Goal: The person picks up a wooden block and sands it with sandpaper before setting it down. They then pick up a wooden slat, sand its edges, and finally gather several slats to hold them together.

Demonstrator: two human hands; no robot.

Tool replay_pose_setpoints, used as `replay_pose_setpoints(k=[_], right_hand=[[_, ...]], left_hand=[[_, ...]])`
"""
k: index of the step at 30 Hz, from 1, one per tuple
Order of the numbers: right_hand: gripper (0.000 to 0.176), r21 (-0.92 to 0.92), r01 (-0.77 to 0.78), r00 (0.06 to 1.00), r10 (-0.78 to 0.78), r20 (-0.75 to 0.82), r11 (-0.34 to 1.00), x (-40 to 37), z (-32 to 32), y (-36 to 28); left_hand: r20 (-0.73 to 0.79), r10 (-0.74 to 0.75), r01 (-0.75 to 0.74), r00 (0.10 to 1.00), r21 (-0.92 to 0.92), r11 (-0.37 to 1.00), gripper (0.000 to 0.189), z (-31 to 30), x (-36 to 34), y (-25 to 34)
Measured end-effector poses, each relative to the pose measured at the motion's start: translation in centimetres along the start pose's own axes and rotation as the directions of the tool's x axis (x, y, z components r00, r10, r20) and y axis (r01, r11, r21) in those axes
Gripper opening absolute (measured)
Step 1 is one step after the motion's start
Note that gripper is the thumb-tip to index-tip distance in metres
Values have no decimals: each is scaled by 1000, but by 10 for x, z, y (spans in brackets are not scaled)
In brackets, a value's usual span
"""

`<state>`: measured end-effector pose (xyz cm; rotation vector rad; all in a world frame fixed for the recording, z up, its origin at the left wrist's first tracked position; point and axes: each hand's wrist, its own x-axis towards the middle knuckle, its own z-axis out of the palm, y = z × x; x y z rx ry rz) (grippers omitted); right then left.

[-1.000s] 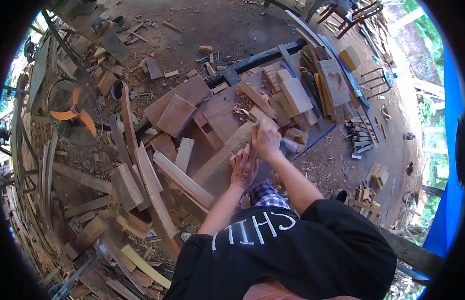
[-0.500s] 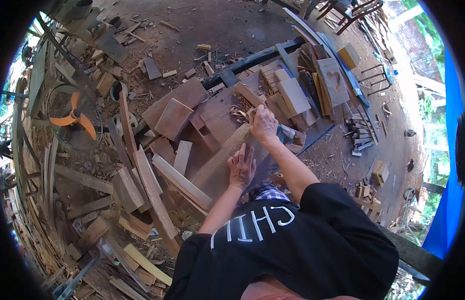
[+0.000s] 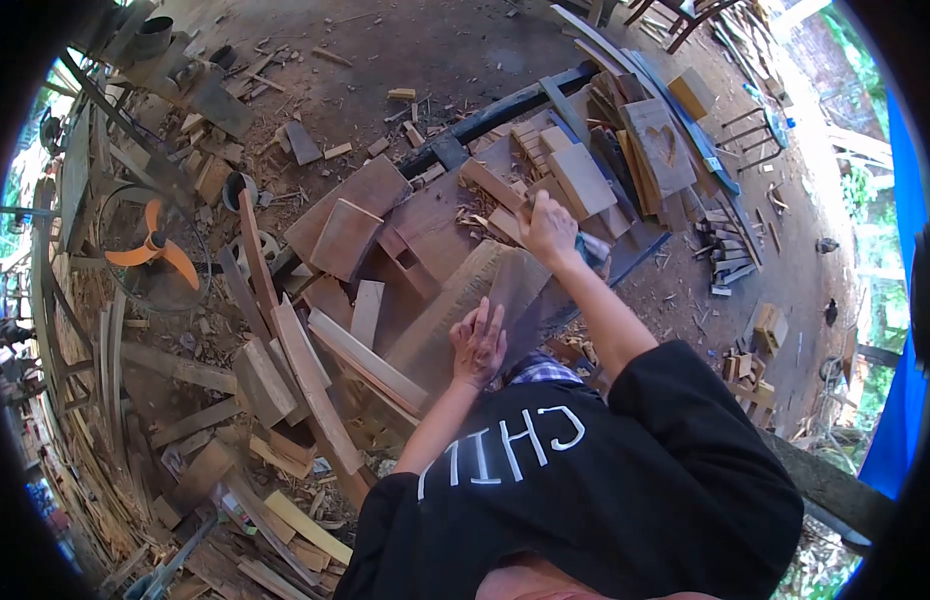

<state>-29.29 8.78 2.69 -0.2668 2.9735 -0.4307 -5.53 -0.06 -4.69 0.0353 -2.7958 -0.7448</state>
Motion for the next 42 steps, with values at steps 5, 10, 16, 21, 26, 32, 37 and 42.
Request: replay_pose_setpoints(k=[5, 10, 16, 21, 26, 32, 37, 42], right_hand=[[34, 33, 176, 984, -176, -5, 984, -114, 17, -11], [28, 44, 93, 988, -87, -128, 995, -63, 31, 0], [27, 66, 227, 971, -232, 64, 972, -137, 30, -12], [30, 41, 78, 993, -73, -97, 996, -64, 33, -4], [33, 61, 154, 988, -152, -35, 986, -124, 34, -12], [36, 40, -120, 989, 116, 88, 992, -40, 16, 3], [43, 31, 10, 998, -11, 59, 999, -12, -5, 46], [49, 97, 184, 954, -201, 224, 978, 26, 8, 79]], left_hand=[[141, 111, -117, 984, 32, 993, 59, -16, -16, -10], [127, 123, -131, 984, 55, 990, 57, -13, -15, -10], [136, 126, -135, 983, 64, 989, 55, -12, -14, -11], [101, 130, -136, 986, 53, 989, 52, -12, -16, -13], [97, 130, -134, 987, 34, 990, 52, -14, -13, -12], [88, 120, -125, 989, 53, 991, 52, -17, -15, -8], [59, 115, -116, 992, 18, 993, 54, -18, -13, -8], [49, 95, -96, 994, 31, 995, 55, -18, -13, -8]])
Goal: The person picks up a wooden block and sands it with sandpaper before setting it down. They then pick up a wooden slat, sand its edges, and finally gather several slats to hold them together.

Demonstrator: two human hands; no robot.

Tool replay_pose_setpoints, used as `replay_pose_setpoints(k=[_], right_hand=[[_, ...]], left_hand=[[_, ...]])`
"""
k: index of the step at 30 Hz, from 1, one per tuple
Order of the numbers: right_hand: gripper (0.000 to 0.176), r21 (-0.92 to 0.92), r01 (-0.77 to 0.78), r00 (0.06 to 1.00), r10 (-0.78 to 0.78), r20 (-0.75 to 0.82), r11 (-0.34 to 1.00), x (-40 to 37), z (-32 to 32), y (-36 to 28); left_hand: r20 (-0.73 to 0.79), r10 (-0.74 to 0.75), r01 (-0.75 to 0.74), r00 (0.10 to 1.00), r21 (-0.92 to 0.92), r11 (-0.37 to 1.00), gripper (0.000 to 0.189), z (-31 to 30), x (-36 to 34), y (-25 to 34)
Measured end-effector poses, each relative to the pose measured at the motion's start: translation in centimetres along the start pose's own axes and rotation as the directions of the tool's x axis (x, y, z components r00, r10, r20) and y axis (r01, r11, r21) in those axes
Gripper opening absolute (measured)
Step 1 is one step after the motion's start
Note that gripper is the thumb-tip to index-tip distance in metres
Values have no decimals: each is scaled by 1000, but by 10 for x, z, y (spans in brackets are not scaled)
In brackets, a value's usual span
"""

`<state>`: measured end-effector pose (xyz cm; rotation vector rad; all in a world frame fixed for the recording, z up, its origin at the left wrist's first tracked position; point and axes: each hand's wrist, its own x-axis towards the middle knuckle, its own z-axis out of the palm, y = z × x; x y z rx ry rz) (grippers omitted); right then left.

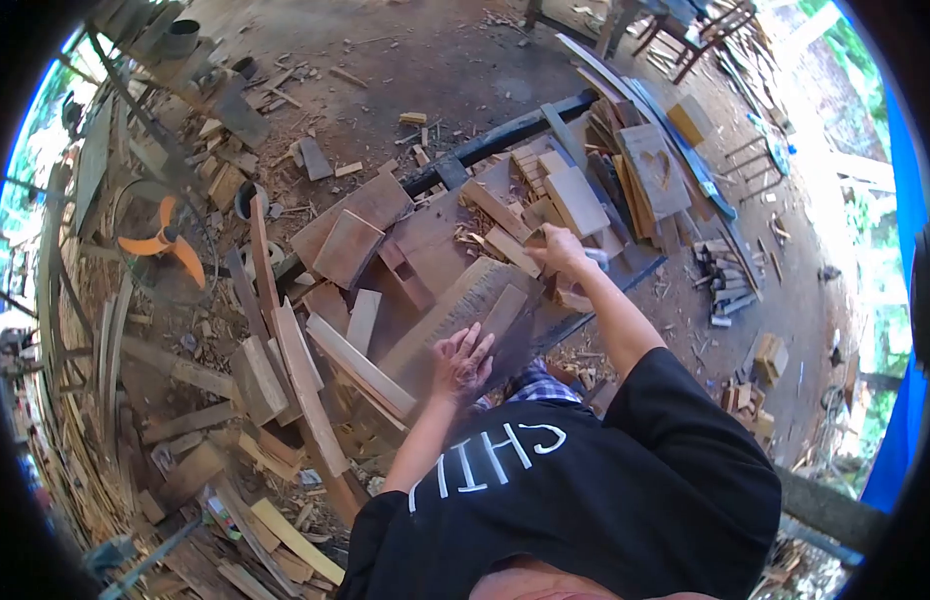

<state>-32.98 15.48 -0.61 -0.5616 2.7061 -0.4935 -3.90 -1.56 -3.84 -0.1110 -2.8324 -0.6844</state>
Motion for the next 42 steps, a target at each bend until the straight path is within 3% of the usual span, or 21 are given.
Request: replay_pose_setpoints(k=[2, 4, 6, 8, 11, 12, 13, 14, 15, 18, 20, 21, 22, 24, 26, 27, 29, 31, 32, 34, 42], right_hand=[[47, -28, 143, 976, -136, 170, 989, 15, 11, 14], [48, -136, 236, 964, -214, 154, 962, 19, 9, 13], [48, -250, 266, 933, -313, -175, 931, 13, -2, 10], [43, -248, 285, 915, -340, -219, 926, 14, -9, 16], [18, 240, 354, 904, -265, -336, 904, 34, -20, 29], [16, 323, 338, 907, -215, -363, 884, 36, -28, 25], [22, 428, 269, 923, -104, -372, 862, 35, -33, 18], [28, 544, 157, 969, -21, -247, 824, 19, -70, -10], [31, 660, 162, 978, -29, -209, 734, 21, -81, -22], [11, 912, 49, 944, -316, 90, 407, 16, -134, -59], [15, 992, 83, 821, -571, -14, 95, -31, -206, -123], [21, 996, 24, 704, -706, -80, -88, -48, -231, -139], [27, 966, -64, 577, -799, -170, -252, -62, -252, -151], [40, 846, -363, 384, -890, -246, -391, -90, -296, -173], [50, 755, -542, 263, -928, -265, -369, -115, -328, -186], [50, 750, -550, 255, -929, -266, -366, -121, -326, -192], [60, 638, -682, 23, -882, -470, -358, -128, -324, -208], [71, 527, -801, -173, -732, -659, -285, -131, -322, -215], [71, 523, -807, -179, -731, -658, -273, -131, -326, -213], [70, 659, -744, -285, -842, -458, -107, -129, -341, -204], [67, 658, -727, -182, -871, -457, -193, -126, -332, -186]], left_hand=[[2, 7, -7, 1000, 5, 1000, 56, 2, -2, 0], [-7, 0, 1, 1000, 43, 999, 57, 3, -2, -1], [-15, 23, -22, 1000, 64, 998, 58, 5, -3, 0], [-15, 8, -7, 1000, 81, 997, 57, 5, -3, 1], [-58, 83, -72, 995, 167, 983, 56, 4, 2, 4], [-84, 35, -16, 996, 216, 976, 56, 9, 1, 4], [-80, 29, -19, 996, 124, 992, 56, 17, 0, 4], [-81, 15, -11, 997, 47, 999, 55, 17, -2, 3], [-62, -29, 34, 998, 86, 996, 55, 14, -2, 9], [-49, -170, 177, 984, 197, 964, 55, 20, 1, 23], [-77, -257, 268, 963, 224, 937, 54, 22, 3, 33], [-86, -305, 316, 949, 199, 928, 52, 22, 6, 38], [-84, -309, 320, 947, 211, 923, 52, 21, 10, 41], [-68, -435, 440, 898, 169, 882, 51, 20, 14, 54], [-79, -465, 471, 882, 164, 867, 48, 21, 16, 60], [-93, -466, 475, 880, 161, 865, 51, 24, 15, 60], [-110, -508, 515, 854, 38, 857, 55, -2, 22, 74], [-135, -529, 539, 838, 57, 840, 55, 0, 19, 77], [-146, -538, 551, 830, 68, 831, 55, 2, 18, 79], [-163, -553, 570, 817, 85, 817, 54, 7, 16, 84], [-194, -558, 588, 807, 172, 791, 53, 31, 18, 84]])
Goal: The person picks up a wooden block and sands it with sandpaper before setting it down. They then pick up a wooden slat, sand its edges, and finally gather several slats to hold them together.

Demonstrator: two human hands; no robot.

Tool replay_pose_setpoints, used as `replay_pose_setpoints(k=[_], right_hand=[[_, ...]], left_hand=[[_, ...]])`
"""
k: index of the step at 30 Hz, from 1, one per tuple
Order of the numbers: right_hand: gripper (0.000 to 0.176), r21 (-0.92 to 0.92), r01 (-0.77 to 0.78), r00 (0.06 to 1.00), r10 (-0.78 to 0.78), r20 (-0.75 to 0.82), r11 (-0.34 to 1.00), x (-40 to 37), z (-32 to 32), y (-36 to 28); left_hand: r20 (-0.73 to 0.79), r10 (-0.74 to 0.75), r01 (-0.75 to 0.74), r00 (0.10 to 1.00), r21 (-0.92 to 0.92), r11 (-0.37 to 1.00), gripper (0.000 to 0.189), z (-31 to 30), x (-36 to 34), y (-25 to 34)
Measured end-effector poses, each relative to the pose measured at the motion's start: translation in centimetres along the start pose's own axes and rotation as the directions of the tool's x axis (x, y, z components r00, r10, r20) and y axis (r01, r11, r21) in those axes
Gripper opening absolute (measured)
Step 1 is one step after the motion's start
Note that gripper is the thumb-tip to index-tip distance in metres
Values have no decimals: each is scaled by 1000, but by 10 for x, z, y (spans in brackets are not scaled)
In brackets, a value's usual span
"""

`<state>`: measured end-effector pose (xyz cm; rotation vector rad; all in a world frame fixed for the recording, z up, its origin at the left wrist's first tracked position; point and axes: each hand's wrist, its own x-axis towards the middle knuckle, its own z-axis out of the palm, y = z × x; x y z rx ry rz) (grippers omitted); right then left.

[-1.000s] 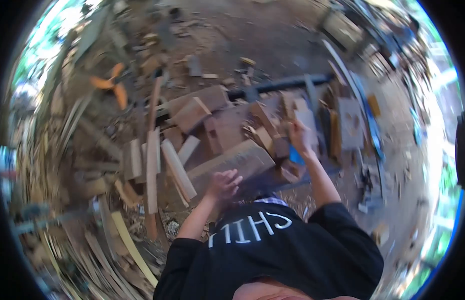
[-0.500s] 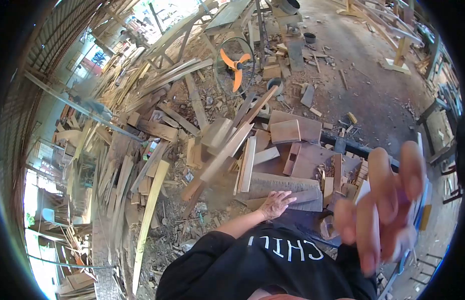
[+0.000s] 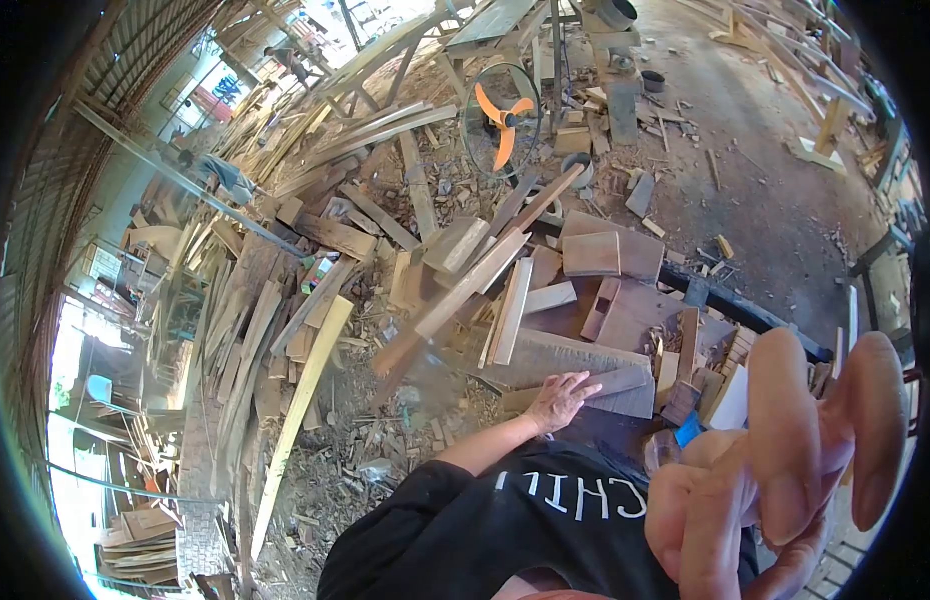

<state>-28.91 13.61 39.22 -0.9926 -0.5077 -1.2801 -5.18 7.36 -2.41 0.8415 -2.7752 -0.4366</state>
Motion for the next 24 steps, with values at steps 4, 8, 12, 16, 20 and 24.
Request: replay_pose_setpoints(k=[4, 8, 12, 16, 20, 24], right_hand=[[65, -32, 46, 998, -48, -39, 998, -6, 1, 4], [64, -76, 87, 992, -94, -88, 993, -13, 1, 6], [62, -118, 123, 981, -139, -134, 985, -19, 3, 10], [61, -146, 152, 968, -177, -176, 978, -22, 3, 16], [60, -182, 169, 949, -210, -235, 969, -29, 3, 21], [59, -202, 166, 943, -216, -255, 965, -27, -1, 27]], left_hand=[[-15, -1, 1, 1000, 33, 999, 51, 1, 1, 1], [-40, 6, -5, 999, 31, 1000, 53, 6, -1, -1], [-49, 10, -9, 999, 33, 999, 54, 6, 0, -2], [-19, -8, 9, 1000, 21, 1000, 53, -1, 0, 2], [-50, 6, -4, 999, 33, 999, 51, 8, -1, -2], [-70, -16, 19, 997, 34, 999, 56, 8, -1, -3]])
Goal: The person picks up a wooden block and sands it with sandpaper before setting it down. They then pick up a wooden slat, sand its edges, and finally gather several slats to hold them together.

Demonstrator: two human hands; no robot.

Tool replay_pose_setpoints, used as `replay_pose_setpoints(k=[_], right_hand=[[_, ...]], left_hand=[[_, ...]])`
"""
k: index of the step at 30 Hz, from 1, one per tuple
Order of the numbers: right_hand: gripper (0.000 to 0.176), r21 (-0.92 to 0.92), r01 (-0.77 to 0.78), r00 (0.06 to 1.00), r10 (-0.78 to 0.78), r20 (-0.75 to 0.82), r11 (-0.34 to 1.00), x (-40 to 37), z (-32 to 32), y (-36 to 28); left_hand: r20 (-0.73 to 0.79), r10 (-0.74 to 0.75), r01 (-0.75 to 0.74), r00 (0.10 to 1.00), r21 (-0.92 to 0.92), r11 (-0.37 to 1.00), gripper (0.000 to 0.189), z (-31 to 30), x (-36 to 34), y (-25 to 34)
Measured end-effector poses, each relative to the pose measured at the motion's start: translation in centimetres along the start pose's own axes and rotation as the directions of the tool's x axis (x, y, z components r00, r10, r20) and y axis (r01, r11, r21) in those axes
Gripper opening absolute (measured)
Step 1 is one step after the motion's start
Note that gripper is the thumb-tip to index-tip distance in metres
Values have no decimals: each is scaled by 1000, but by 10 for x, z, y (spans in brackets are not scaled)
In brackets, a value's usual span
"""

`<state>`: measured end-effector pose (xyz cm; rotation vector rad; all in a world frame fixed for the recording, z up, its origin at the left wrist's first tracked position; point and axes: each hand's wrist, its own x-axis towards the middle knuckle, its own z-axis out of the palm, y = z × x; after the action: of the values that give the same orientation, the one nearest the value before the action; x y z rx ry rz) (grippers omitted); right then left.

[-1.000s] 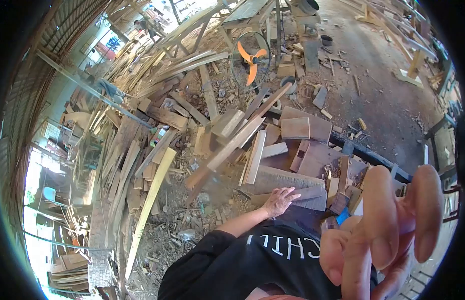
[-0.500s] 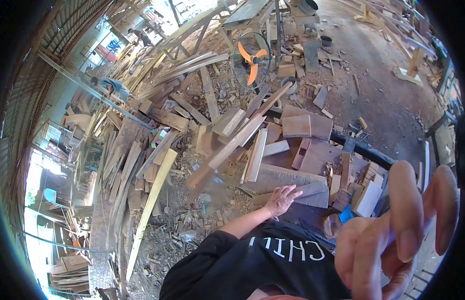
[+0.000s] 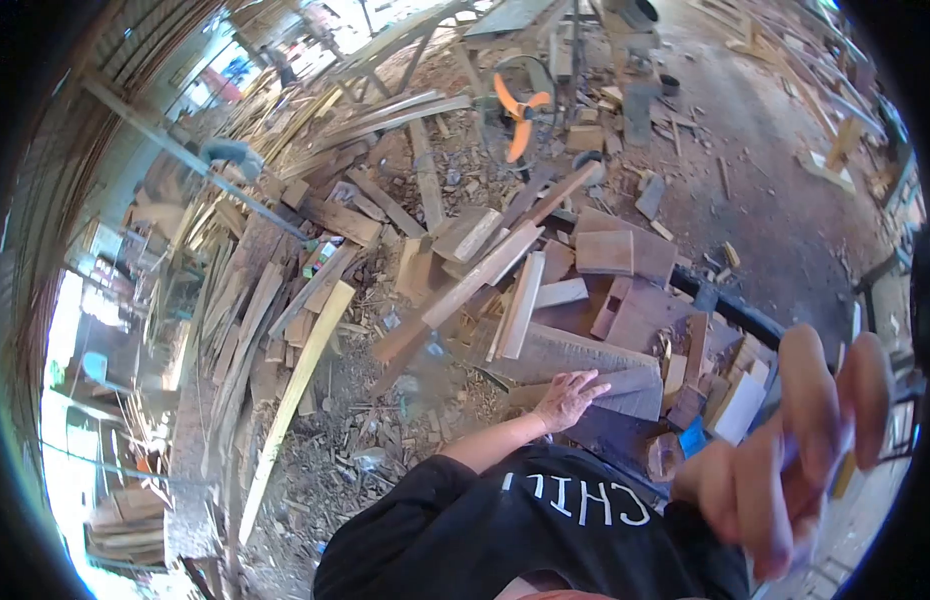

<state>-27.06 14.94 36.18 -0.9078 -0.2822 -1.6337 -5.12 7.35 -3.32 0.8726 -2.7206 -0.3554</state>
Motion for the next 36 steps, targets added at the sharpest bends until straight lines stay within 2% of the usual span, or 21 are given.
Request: replay_pose_setpoints(k=[1, 3, 4, 7, 8, 9, 10, 12, 14, 15, 16, 19, 21, 23, 25, 27, 30, 31, 33, 35, 36], right_hand=[[59, 8, -10, 1000, 10, 13, 1000, 4, 6, 3], [62, -144, -78, 973, 44, -226, 987, 0, -10, 19], [62, -339, -81, 944, -37, -329, 937, -12, -35, 29], [37, -592, -437, 836, 62, -546, 677, -51, -100, 52], [26, -545, -556, 743, 81, -664, 628, -62, -108, 61], [21, -639, -616, 741, 61, -669, 461, -86, -136, 68], [14, -631, -662, 713, 79, -697, 404, -110, -163, 73], [19, -622, -678, 694, 61, -717, 392, -158, -203, 84], [34, -468, -801, 454, -130, -881, 374, -183, -221, 92], [45, -428, -822, 396, -162, -904, 376, -189, -229, 96], [45, -425, -825, 395, -158, -905, 372, -190, -232, 100], [39, -458, -801, 422, -180, -889, 386, -189, -241, 104], [27, -470, -748, 490, -88, -867, 468, -191, -251, 96], [17, -426, -692, 453, -109, -885, 583, -186, -248, 93], [22, -409, -706, 407, -141, -902, 579, -183, -241, 89], [25, -378, -643, 370, -162, -915, 666, -195, -252, 82], [27, -309, -527, 273, -187, -944, 792, -211, -266, 74], [27, -314, -528, 265, -198, -944, 789, -214, -267, 70], [26, -223, -525, 133, -179, -975, 822, -218, -272, 65], [25, -219, -515, 120, -184, -976, 829, -224, -280, 64], [24, -212, -505, 108, -182, -977, 837, -226, -280, 63]], left_hand=[[4, -10, 10, 1000, -5, 1000, 56, 0, -1, 2], [-16, -17, 17, 1000, 1, 1000, 57, 7, -3, 1], [-40, -39, 40, 998, 13, 999, 57, 11, -4, -2], [-15, -68, 68, 998, -20, 998, 61, 21, -6, -3], [-30, -80, 80, 996, -18, 997, 61, 21, -6, -1], [-48, -141, 138, 989, -57, 989, 62, 17, -5, 3], [-64, -202, 195, 977, -96, 976, 64, 11, -3, 7], [-81, -245, 232, 966, -140, 963, 66, -4, 4, 13], [-198, -244, 184, 949, -280, 942, 65, -18, 14, 16], [-233, -228, 148, 945, -319, 936, 64, -28, 18, 20], [-232, -234, 153, 944, -322, 934, 64, -32, 21, 22], [-173, -162, 102, 972, -313, 944, 65, -48, 30, 28], [-96, -92, 60, 991, -293, 954, 64, -61, 31, 32], [-214, -51, -46, 976, -425, 904, 61, -73, 33, 32], [-149, -155, 57, 977, -515, 855, 56, -80, 30, 31], [152, -220, 266, 964, -453, 851, 56, -115, 26, 27], [165, -249, 297, 954, -428, 854, 52, -124, 8, 6], [218, -295, 363, 930, -429, 827, 48, -128, 4, -1], [272, -333, 424, 903, -428, 798, 44, -137, -2, -13], [501, -452, 675, 738, -552, 490, 38, -147, -7, -23], [522, -475, 695, 708, -632, 341, 34, -146, -10, -27]])
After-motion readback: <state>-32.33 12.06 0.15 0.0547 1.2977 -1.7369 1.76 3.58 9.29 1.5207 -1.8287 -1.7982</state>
